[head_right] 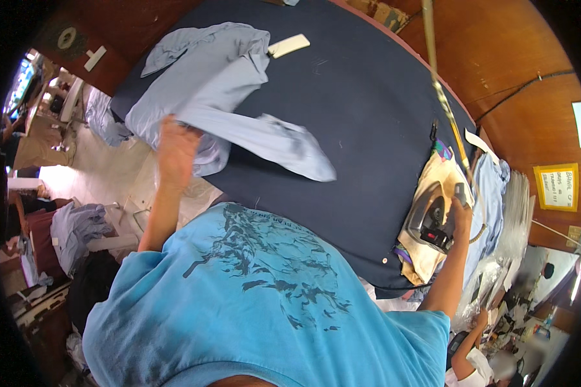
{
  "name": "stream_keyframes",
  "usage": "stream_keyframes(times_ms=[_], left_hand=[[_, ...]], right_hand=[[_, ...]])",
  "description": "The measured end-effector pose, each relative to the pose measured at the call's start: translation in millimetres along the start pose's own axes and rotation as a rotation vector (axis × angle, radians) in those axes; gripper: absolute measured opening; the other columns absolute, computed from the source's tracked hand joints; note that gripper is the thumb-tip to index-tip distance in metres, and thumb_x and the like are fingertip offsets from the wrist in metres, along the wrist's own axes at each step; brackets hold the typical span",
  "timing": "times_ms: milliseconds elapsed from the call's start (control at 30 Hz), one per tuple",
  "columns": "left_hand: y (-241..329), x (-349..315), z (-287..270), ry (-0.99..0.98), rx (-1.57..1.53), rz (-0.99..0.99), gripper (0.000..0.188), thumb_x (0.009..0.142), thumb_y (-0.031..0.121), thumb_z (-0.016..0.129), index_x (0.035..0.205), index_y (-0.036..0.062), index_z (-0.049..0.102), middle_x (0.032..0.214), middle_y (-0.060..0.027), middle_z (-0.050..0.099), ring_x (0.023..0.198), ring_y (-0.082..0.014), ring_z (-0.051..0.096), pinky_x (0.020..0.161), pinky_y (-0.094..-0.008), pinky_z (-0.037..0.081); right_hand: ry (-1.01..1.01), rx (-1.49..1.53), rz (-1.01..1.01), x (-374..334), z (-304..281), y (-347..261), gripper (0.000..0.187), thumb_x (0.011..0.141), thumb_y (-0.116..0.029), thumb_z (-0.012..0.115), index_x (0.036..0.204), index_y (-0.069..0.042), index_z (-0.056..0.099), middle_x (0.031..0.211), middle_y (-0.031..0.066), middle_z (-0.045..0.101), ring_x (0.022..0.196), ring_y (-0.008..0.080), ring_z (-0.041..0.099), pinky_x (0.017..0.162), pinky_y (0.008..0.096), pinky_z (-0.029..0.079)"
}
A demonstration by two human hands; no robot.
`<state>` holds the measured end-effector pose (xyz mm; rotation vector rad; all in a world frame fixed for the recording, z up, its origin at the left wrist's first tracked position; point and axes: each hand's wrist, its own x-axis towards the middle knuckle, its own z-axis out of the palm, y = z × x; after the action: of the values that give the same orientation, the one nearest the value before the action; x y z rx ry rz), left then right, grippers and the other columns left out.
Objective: The person irons a light blue shirt on an ironing board, smoothing the fabric and adjusting the garment between passes. They then pick up another shirt from a pile, place it on the board, and continue ironing the sleeves and body.
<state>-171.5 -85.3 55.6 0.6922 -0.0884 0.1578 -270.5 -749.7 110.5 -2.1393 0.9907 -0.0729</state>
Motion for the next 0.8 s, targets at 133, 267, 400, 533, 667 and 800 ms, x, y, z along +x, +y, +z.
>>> stream_keyframes(times_ms=[133, 267, 400, 533, 667, 800], left_hand=[[38, 7, -16, 0.387, -0.191, -0.034, 0.041, 0.091, 0.026, 0.051, 0.126, 0.0106, 0.035, 0.106, -0.0061, 0.054, 0.102, -0.0275, 0.054, 0.098, -0.0420, 0.037], [18, 31, -44, 0.740, -0.066, -0.218, 0.054, 0.087, 0.017, 0.054, 0.135, 0.0129, 0.031, 0.117, -0.0068, 0.053, 0.105, -0.0249, 0.053, 0.097, -0.0358, 0.039], [26, 27, 21, 0.175, 0.492, -0.228, 0.069, 0.082, 0.009, 0.057, 0.142, 0.0147, 0.024, 0.127, -0.0026, 0.046, 0.107, -0.0154, 0.050, 0.094, -0.0295, 0.039], [40, -9, 74, -0.601, 0.534, -0.458, 0.080, 0.075, 0.013, 0.065, 0.142, 0.0066, 0.023, 0.128, -0.0069, 0.045, 0.112, -0.0154, 0.046, 0.096, -0.0282, 0.035], [79, -14, 117, -0.766, 0.532, -0.536, 0.090, 0.066, 0.021, 0.074, 0.138, -0.0041, 0.027, 0.129, -0.0138, 0.045, 0.119, -0.0193, 0.043, 0.099, -0.0287, 0.031], [119, 4, 69, -0.812, 0.477, -0.523, 0.088, 0.061, 0.025, 0.076, 0.132, -0.0072, 0.036, 0.132, -0.0171, 0.044, 0.122, -0.0232, 0.042, 0.101, -0.0297, 0.030]], right_hand=[[0.494, -0.793, -0.338, 13, 11, 5, 0.056, 0.078, -0.038, 0.061, 0.116, 0.002, 0.052, 0.104, 0.0240, 0.057, 0.091, 0.0344, 0.058, 0.081, 0.0423, 0.046], [0.502, -0.370, -0.882, -39, 96, -79, 0.041, 0.080, -0.021, 0.062, 0.116, -0.002, 0.053, 0.112, 0.0202, 0.056, 0.105, 0.0343, 0.052, 0.091, 0.0428, 0.039], [-0.148, 0.034, -0.626, -87, 203, -133, 0.019, 0.086, -0.013, 0.058, 0.100, 0.000, 0.060, 0.093, 0.0120, 0.063, 0.089, 0.0188, 0.059, 0.078, 0.0299, 0.046], [-0.234, 0.129, -0.675, -115, 280, -223, 0.021, 0.087, -0.019, 0.056, 0.098, -0.001, 0.061, 0.085, 0.0082, 0.064, 0.076, 0.0135, 0.058, 0.068, 0.0263, 0.046], [-0.431, 0.020, -0.780, -142, 360, -309, 0.053, 0.086, -0.050, 0.048, 0.110, -0.004, 0.060, 0.097, 0.0157, 0.065, 0.090, 0.0278, 0.062, 0.079, 0.0352, 0.046], [-0.606, -0.297, -0.682, -184, 461, -342, 0.064, 0.080, -0.058, 0.051, 0.120, -0.008, 0.056, 0.115, 0.0173, 0.059, 0.105, 0.0325, 0.057, 0.088, 0.0405, 0.043]])
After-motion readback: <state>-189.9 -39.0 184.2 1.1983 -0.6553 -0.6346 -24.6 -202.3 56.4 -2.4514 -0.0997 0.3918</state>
